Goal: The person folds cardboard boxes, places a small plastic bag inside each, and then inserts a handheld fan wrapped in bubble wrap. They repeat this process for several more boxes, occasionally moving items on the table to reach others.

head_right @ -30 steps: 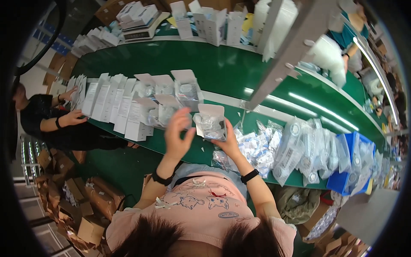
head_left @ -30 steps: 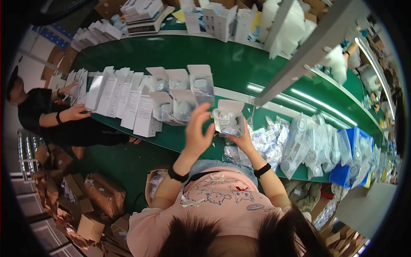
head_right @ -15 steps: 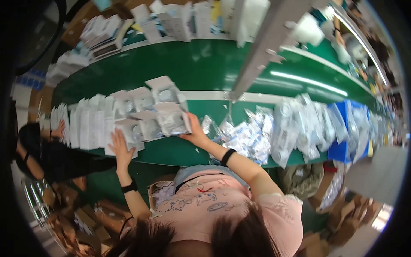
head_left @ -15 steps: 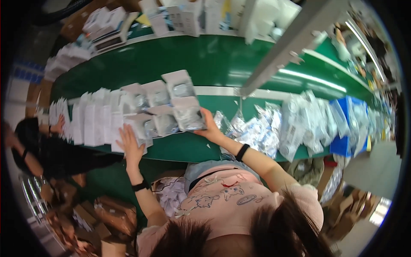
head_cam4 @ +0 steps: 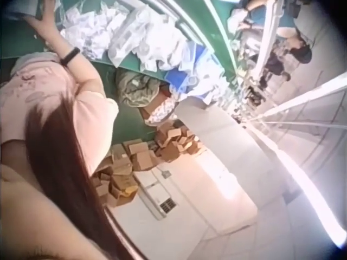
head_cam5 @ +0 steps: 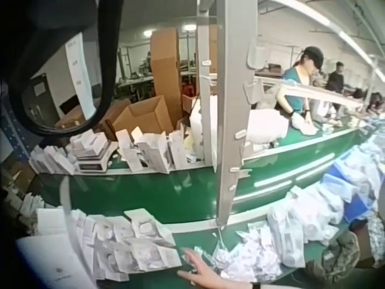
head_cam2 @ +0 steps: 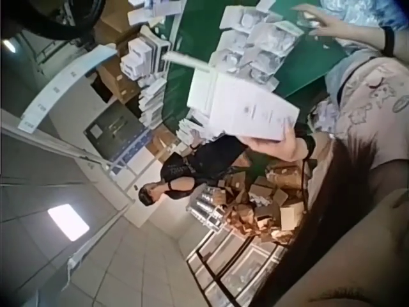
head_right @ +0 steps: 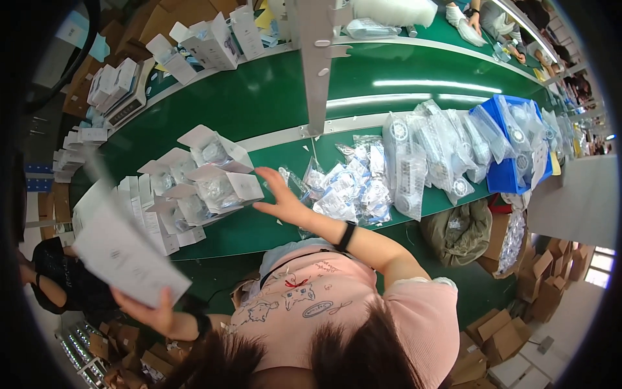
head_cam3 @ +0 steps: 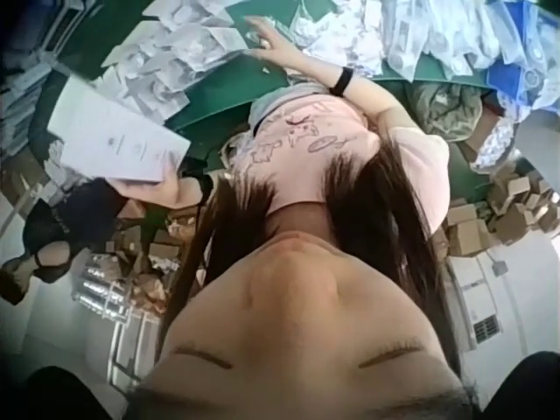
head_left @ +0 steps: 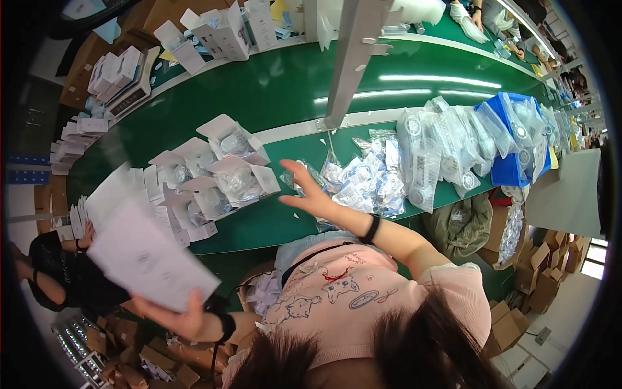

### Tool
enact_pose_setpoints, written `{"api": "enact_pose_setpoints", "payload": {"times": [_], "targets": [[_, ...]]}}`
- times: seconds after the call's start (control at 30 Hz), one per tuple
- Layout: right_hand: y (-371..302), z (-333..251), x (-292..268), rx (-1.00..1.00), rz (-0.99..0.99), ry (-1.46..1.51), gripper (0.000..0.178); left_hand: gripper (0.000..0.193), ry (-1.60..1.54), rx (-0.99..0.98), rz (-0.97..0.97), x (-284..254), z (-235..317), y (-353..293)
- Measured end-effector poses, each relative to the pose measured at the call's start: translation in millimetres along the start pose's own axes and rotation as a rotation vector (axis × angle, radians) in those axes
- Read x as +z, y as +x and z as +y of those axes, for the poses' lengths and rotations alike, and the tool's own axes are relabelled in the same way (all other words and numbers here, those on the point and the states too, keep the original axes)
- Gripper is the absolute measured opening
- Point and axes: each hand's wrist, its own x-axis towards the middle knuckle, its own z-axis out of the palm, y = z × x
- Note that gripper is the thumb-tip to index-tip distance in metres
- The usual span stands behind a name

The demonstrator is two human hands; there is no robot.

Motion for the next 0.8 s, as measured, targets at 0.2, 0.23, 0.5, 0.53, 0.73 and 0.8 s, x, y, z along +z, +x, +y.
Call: {"api": "enact_pose_setpoints", "payload": {"times": [0.2,0.23,0.5,0.53,0.73,0.8], "targets": [[-72.0,-85.0,-69.3,0.083,0.052,0.834,0.113,0.069,0.171,0.291,-0.825,175.9,-2.4,1.1],[-79.1,-76.5,-84.0,0.087,0.089,0.552,0.116,0.074,0.128,0.289,-0.823,189.6,-4.1,-7.2],[-157.3,-26.2,-194.1,0.116,0.192,-0.289,0.067,0.096,-0.369,0.019,-0.670,263.0,-6.0,-16.7],[-156.1,-34.8,-208.7,-0.016,0.136,-0.629,0.082,0.098,-0.334,0.035,-0.734,257.0,-5.4,-17.9],[-143.3,-9.9,-228.2,0.683,0.596,-1.301,0.062,0.088,-0.174,-0.013,-0.703,248.5,-31.5,-30.8],[-141.2,6.6,-225.6,0.725,0.679,-1.217,0.060,0.081,0.020,0.059,-0.658,251.7,-44.1,-34.2]]}}
